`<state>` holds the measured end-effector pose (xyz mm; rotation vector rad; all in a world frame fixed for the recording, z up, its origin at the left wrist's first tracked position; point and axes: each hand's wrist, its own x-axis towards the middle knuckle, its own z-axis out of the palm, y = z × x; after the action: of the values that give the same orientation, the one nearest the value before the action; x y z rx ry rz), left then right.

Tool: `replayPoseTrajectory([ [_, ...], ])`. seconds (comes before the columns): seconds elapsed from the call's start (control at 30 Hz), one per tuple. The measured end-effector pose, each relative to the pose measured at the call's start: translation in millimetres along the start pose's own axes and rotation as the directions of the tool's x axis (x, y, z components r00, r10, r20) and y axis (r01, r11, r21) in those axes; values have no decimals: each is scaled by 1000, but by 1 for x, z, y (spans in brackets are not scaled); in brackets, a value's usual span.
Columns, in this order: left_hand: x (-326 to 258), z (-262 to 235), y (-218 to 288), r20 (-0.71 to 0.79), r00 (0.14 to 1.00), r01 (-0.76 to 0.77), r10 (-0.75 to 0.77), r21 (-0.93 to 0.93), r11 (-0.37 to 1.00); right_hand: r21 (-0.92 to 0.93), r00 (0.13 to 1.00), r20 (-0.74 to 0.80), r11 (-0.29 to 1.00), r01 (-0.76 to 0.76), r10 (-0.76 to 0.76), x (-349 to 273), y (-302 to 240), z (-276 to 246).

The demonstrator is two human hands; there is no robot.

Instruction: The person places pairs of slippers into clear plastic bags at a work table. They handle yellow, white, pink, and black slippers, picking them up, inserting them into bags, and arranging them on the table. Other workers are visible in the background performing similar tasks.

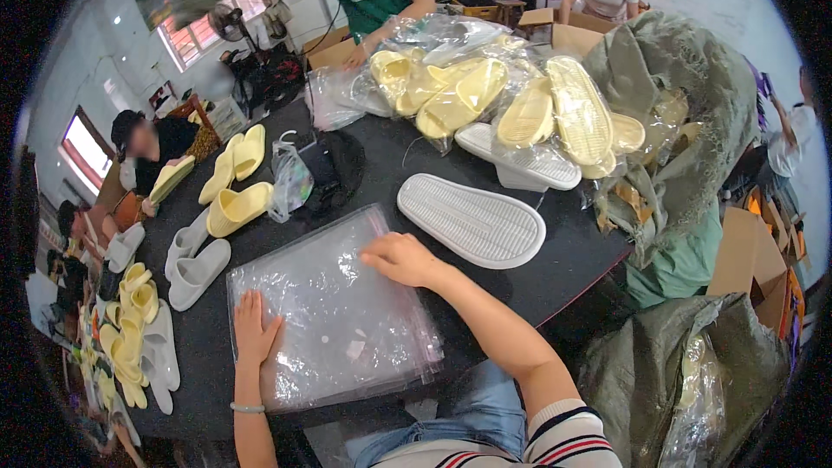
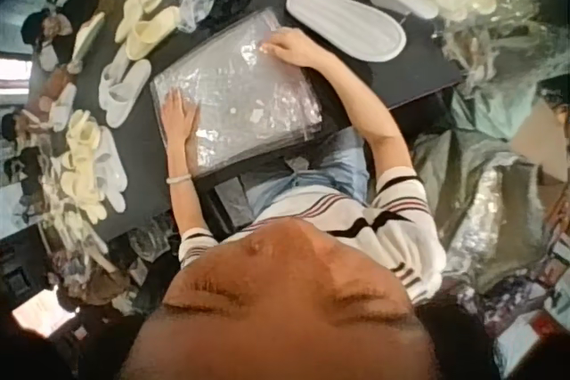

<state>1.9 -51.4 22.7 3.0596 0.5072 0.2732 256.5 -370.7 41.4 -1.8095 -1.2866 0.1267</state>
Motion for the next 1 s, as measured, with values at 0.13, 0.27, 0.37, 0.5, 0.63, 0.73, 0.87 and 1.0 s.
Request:
replayPoseTrajectory([
  [0.13, 5, 2, 3, 1, 1000, -10, 10, -8, 1000, 936, 726, 290, -342, -80, 623, 6, 17, 22],
  [0.27, 4, 2, 1, 9, 1000, 0, 0, -9, 1000, 819, 624, 198, -477, 318, 756, 1, 12, 29],
  [0.37, 4, 3, 0, 12, 1000, 0, 0, 1, 1000, 832, 526, 85, -350, 429, 846, 4, 4, 14],
  [0.5, 2, 1, 2, 16, 1000, 5, -5, -13, 1000, 881, 408, -45, -156, 446, 912, 2, 5, -4],
  [0.63, 3, 1, 3, 32, 999, 14, -14, -20, 1000, 881, 253, -217, 77, 467, 943, 0, 14, -23],
  [0.73, 3, 0, 3, 24, 1000, 15, -15, -33, 999, 848, 191, -418, 307, 432, 888, 1, 9, -31],
  [0.87, 5, -3, 6, 39, 999, 13, -12, -33, 999, 737, 168, -560, 395, 548, 811, -1, 6, -36],
  [1.0, 3, -2, 4, 31, 1000, 5, -4, -38, 999, 688, 164, -525, 302, 660, 835, 1, 1, -35],
])
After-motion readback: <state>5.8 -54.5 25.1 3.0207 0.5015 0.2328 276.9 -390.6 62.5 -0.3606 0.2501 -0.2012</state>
